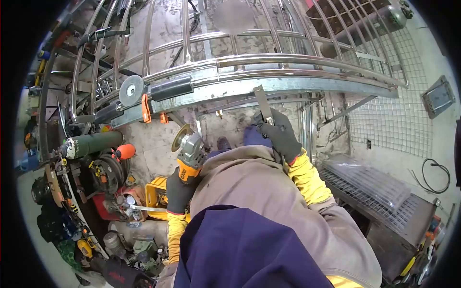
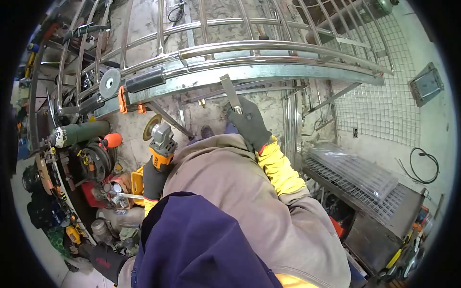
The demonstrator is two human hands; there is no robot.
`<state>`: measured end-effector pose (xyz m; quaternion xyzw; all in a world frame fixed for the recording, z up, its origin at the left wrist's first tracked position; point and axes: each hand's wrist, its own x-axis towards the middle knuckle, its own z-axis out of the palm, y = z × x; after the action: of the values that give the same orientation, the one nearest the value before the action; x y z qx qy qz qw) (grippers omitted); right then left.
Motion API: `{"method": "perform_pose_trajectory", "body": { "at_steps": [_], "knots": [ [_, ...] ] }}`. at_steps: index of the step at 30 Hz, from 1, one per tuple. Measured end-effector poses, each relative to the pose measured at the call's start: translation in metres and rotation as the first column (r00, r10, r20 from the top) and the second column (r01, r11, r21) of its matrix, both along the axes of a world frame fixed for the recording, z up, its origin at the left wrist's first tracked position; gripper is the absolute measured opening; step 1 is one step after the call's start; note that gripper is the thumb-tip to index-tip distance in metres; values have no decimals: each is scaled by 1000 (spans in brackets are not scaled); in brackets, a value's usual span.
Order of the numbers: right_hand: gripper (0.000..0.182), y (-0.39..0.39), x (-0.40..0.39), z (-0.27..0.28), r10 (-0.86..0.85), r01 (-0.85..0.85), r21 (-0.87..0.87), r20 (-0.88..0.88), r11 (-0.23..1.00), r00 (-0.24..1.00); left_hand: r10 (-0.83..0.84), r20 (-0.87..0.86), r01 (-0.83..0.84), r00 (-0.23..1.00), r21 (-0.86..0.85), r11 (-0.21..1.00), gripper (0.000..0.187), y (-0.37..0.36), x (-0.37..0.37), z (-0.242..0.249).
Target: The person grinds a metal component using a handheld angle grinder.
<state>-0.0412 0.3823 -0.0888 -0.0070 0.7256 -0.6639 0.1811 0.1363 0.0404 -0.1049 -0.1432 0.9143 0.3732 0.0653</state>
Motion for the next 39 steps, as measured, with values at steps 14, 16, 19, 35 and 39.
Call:
{"method": "perform_pose_trajectory", "body": {
  "at_steps": [14, 16, 19, 35, 39],
  "knots": [
    [32, 3, 11, 7, -73, 73, -22, 17, 997, 997, 31, 53, -37, 998, 99, 994, 45, 6, -4, 10],
    [32, 5, 12, 4, -83, 83, -19, 21, 996, 996, 29, 46, -33, 999, 100, 994, 44, 7, -5, 11],
    [32, 7, 13, 6, -95, 95, -17, 39, 995, 995, 33, 36, -38, 999, 138, 990, 44, 9, -7, 13],
    [34, 8, 17, 2, -92, 92, 1, 27, 996, 995, 41, 31, -46, 999, 196, 980, 41, 6, -4, 9],
    [34, 7, 13, 3, -88, 90, -51, 52, 995, 995, 59, 27, -63, 998, 213, 975, 40, 4, -3, 8]
  ]
}}
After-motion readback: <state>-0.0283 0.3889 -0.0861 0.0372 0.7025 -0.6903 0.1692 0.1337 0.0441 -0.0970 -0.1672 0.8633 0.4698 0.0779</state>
